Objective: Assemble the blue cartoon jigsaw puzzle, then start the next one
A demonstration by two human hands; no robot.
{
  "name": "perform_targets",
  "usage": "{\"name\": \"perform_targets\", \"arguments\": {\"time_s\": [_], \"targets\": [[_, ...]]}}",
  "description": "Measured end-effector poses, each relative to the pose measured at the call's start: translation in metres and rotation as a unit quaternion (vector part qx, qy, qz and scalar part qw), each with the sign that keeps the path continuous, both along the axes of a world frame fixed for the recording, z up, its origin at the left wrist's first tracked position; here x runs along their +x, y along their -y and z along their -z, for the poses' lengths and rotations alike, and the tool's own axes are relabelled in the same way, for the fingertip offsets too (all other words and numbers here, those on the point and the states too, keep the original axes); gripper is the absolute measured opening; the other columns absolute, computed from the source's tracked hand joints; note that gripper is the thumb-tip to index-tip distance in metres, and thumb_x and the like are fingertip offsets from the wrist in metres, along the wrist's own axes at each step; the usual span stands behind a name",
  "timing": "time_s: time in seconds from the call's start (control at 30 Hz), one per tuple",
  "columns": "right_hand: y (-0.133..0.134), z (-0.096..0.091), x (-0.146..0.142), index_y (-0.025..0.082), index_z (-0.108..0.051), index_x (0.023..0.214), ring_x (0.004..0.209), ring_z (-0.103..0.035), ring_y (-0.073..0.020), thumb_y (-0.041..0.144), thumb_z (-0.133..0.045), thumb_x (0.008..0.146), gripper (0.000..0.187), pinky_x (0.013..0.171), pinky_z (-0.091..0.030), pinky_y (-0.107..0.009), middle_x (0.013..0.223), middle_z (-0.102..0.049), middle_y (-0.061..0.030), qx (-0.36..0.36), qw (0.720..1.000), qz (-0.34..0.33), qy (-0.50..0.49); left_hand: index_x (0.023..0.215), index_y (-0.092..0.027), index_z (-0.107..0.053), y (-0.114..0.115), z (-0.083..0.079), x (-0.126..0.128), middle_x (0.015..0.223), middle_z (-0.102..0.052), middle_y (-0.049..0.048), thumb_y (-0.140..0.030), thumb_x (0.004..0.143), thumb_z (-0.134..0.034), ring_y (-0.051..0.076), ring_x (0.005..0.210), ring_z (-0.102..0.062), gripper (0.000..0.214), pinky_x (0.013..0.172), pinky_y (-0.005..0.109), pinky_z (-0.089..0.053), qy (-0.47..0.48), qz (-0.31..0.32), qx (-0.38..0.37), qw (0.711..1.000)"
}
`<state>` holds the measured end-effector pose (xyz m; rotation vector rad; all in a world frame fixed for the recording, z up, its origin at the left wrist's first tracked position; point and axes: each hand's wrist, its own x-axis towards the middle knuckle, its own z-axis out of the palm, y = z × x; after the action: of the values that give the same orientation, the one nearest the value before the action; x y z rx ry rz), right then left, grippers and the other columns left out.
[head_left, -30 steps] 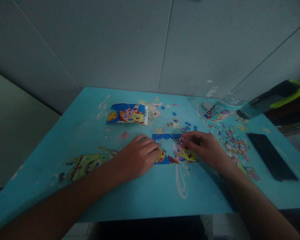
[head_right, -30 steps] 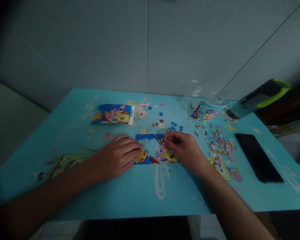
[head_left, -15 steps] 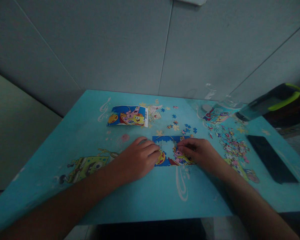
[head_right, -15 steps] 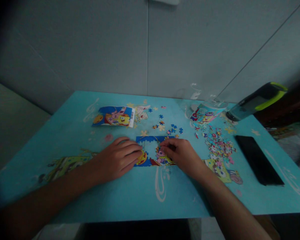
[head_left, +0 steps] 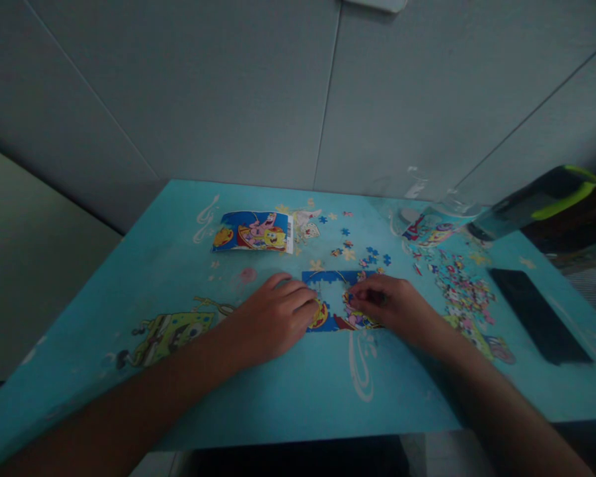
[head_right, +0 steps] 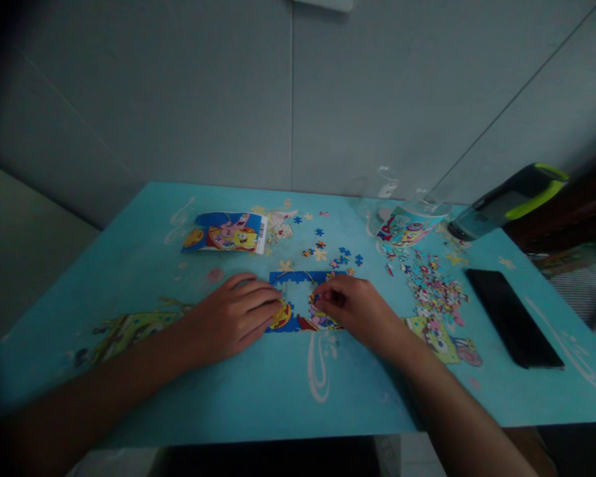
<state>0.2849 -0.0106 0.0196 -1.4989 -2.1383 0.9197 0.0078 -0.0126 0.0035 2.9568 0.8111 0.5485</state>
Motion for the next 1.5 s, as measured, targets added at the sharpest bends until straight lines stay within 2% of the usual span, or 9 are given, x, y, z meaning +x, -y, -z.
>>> {"name": "perform_targets", "arguments": {"time_s": [0.87, 1.07, 1.33, 1.5], "targets": [[0.0000, -0.0024, -0.0003, 0.023, -0.075, 0.100, 0.068, -0.059, -0.0145, 0.032, -0.065, 0.090, 0.017, 0.064, -0.045, -0.027, 0.084, -0.070, -0.0024, 0.013, 0.999, -0.007, 0.039, 0.116, -0.017, -0.064, -0.0002, -0.0007, -0.0007, 0.118, -0.067, 0.0085, -0.019, 0.099, -0.052, 0.022, 0.109, -0.059, 0.021, 0.098, 0.045, -0.043, -0.003, 0.004, 0.000, 1.000], [0.0017, -0.0060, -0.0049, 0.023, -0.074, 0.095, 0.069, -0.059, -0.0140, 0.029, -0.066, 0.089, 0.012, 0.064, -0.045, -0.026, 0.083, -0.069, -0.0015, -0.007, 1.000, 0.001, 0.027, 0.115, -0.017, -0.065, 0.0008, -0.0013, 0.0005, 0.118, -0.067, 0.0081, -0.019, 0.098, -0.052, 0.023, 0.109, -0.059, 0.021, 0.099, 0.045, -0.043, -0.006, -0.002, -0.005, 1.000], [0.0018, -0.0016, -0.0045, 0.021, -0.070, 0.091, 0.065, -0.057, -0.0145, 0.027, -0.066, 0.086, 0.009, 0.058, -0.043, -0.025, 0.075, -0.066, -0.0003, -0.030, 0.999, 0.016, 0.003, 0.116, -0.018, -0.064, 0.0011, 0.0009, 0.0000, 0.120, -0.066, 0.0077, -0.019, 0.098, -0.052, 0.023, 0.111, -0.059, 0.022, 0.101, 0.047, -0.042, -0.006, -0.001, -0.004, 1.000], [0.0019, 0.0013, -0.0049, 0.022, -0.069, 0.088, 0.066, -0.057, -0.0138, 0.025, -0.066, 0.086, 0.005, 0.060, -0.043, -0.025, 0.080, -0.065, -0.0006, -0.003, 1.000, 0.024, 0.007, 0.116, -0.018, -0.064, 0.0010, 0.0002, 0.0001, 0.119, -0.066, 0.0067, -0.019, 0.098, -0.052, 0.023, 0.111, -0.059, 0.022, 0.101, 0.048, -0.041, -0.011, -0.004, 0.001, 1.000]]}}
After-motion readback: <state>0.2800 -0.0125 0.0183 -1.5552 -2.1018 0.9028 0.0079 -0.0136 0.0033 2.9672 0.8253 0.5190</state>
